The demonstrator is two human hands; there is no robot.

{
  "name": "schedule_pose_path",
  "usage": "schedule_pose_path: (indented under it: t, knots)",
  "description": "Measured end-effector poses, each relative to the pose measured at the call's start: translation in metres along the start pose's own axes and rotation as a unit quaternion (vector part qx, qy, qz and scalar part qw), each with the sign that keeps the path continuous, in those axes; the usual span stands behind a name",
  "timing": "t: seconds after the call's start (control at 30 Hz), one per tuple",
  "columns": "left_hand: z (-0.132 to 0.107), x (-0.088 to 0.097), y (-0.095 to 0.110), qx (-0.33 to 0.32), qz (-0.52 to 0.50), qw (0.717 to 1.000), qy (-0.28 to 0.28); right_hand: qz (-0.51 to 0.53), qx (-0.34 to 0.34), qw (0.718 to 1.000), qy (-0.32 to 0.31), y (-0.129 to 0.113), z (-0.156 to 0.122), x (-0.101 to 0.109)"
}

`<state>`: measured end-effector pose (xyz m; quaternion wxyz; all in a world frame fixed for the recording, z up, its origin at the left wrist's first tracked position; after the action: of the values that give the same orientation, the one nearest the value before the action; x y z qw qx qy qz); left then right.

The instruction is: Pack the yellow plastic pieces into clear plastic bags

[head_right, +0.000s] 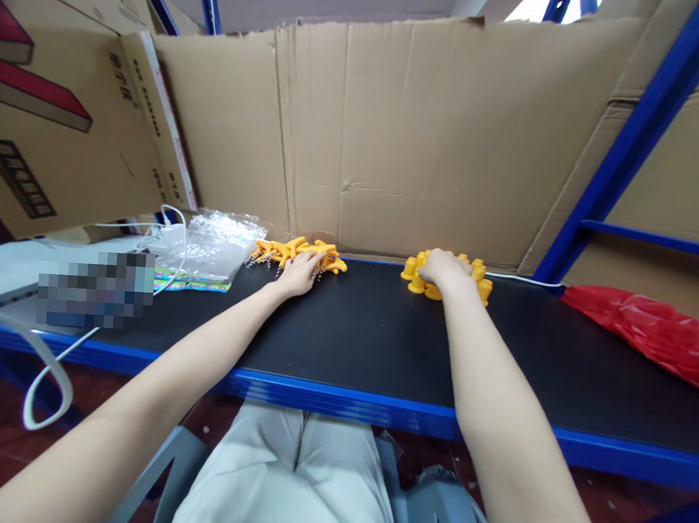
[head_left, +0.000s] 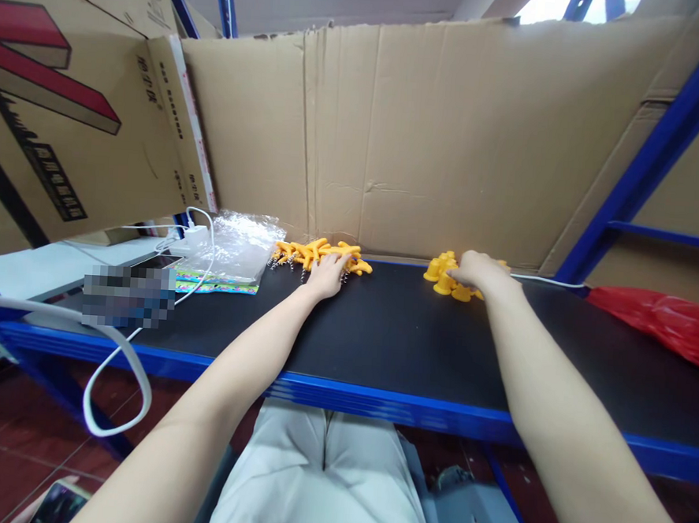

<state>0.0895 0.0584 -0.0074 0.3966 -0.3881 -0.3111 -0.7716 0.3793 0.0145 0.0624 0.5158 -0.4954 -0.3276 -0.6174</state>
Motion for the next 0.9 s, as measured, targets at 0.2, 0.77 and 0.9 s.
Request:
schedule_pose_path:
  t: [0.2,0.77,0.9]
  knots:
    - [-0.002,-0.012,-0.009,0.032,0.023,0.997,-0.065,-0.044,-0.031,0.998,-0.034,-0.009,-0.009,0.000]
    - [-0.008,0.009,0.009,-0.015,0.036,0.999,-0.021,-0.047,0.011,0.999,0.021,-0.012,-0.002,-0.008]
    - [-0.007,0.007,0.011,-0.023,0.029,0.999,-0.034,-0.055,0.011,0.998,-0.003,-0.014,-0.003,-0.015]
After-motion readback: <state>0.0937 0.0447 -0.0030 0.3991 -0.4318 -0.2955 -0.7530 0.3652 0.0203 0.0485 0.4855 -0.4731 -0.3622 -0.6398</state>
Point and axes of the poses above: each hand's wrist, its own z-axis towards the middle knuckle, its own x-axis out of the back of the hand, y = z × x, the point moved 6 cm from there along z, towards the middle knuckle, and after that the axes turned 3 degrees about y, right-handed, at the moved point
